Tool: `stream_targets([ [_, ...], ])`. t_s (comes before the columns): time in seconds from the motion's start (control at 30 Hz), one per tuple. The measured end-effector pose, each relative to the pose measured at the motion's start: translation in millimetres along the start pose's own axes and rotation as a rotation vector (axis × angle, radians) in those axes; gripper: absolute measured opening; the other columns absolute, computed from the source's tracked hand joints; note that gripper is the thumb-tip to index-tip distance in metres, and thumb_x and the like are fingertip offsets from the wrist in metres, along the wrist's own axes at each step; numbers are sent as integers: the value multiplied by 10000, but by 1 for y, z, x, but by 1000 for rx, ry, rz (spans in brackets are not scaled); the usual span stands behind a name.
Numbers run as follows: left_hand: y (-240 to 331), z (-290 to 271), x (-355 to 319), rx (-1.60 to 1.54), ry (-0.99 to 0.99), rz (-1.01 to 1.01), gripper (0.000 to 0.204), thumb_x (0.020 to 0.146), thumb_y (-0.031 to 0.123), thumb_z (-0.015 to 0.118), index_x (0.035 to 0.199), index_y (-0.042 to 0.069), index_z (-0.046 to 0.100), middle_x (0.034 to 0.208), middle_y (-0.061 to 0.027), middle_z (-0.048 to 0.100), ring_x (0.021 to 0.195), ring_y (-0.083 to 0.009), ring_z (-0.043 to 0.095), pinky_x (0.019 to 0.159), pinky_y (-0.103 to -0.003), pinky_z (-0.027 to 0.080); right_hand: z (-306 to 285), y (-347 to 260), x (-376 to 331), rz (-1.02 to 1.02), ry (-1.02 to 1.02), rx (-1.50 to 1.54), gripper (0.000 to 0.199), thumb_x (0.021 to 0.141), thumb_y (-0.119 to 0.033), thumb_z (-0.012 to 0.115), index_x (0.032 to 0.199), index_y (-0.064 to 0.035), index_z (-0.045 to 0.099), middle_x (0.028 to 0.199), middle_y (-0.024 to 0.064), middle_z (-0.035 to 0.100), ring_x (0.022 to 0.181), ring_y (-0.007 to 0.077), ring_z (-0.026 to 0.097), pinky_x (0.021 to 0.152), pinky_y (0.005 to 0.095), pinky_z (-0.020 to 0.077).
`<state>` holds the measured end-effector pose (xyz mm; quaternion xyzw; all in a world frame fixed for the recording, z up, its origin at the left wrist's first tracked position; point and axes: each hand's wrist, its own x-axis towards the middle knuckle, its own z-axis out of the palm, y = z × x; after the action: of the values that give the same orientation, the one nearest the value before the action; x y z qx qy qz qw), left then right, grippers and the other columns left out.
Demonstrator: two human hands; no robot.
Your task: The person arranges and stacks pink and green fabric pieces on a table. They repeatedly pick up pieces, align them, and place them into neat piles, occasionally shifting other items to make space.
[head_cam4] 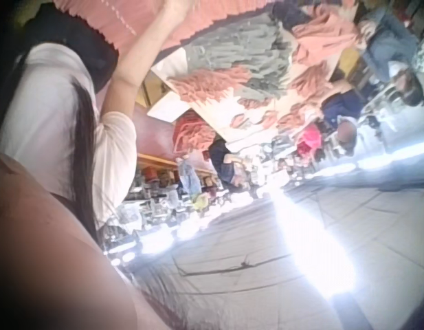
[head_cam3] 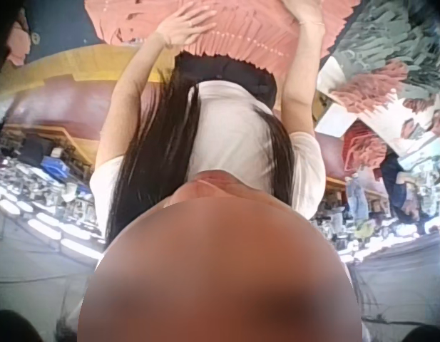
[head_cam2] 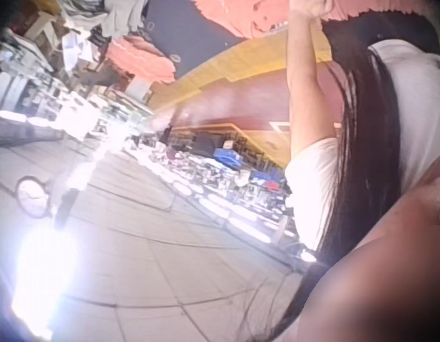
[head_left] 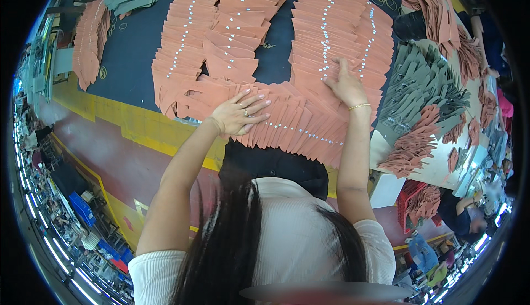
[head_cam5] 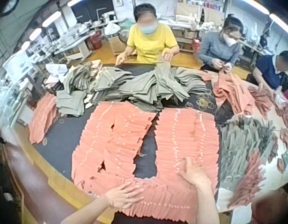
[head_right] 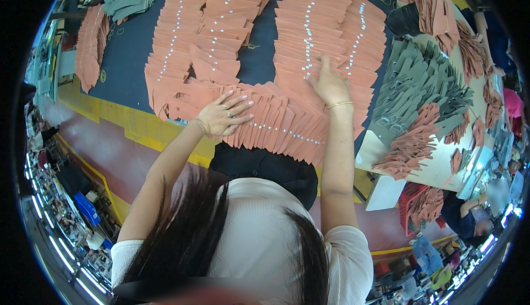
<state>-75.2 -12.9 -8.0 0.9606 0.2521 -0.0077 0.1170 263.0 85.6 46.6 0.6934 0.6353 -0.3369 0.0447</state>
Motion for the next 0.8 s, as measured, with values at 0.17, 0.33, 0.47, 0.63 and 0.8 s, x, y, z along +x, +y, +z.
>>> stream_targets([
  [0.17, -1, 1, -2, -9, 27, 11, 569, 804, 341, 582, 1367, 302, 510, 1555, -23, 336, 1431, -254, 296, 1200, -504, 181, -5, 3, 9, 48, -11, 62, 1001, 848, -297, 710, 1560, -240, 9, 892, 257, 695, 778, 341, 705, 734, 416, 542],
  [0.33, -1, 5, -3, -18, 59, 10, 577, 799, 334, 585, 1370, 303, 506, 1552, -22, 340, 1432, -253, 292, 1199, -502, 186, -4, 6, 15, 18, 7, 113, 1076, 842, -301, 730, 1563, -209, -63, 813, 235, 698, 702, 342, 701, 696, 421, 538],
  [0.47, -1, 7, -3, -10, 92, 17, 580, 793, 333, 587, 1366, 302, 510, 1548, -22, 348, 1435, -251, 286, 1199, -501, 184, -4, 3, 14, -10, 59, 68, 1090, 833, -302, 738, 1562, -194, -64, 818, 243, 695, 731, 360, 696, 714, 430, 535],
  [0.63, -2, 8, -3, -20, 92, 15, 576, 792, 332, 585, 1362, 300, 517, 1547, -23, 350, 1437, -251, 284, 1200, -502, 180, -8, 0, 12, 39, 7, 119, 1107, 815, -313, 749, 1559, -213, -65, 861, 269, 693, 818, 402, 692, 764, 460, 526],
  [0.8, -2, 8, -3, -39, 80, 13, 572, 800, 336, 579, 1367, 299, 516, 1550, -22, 348, 1442, -255, 279, 1202, -503, 173, -4, 3, 13, -12, 80, 65, 1101, 805, -303, 762, 1563, -205, -30, 939, 281, 687, 880, 409, 683, 788, 463, 520],
])
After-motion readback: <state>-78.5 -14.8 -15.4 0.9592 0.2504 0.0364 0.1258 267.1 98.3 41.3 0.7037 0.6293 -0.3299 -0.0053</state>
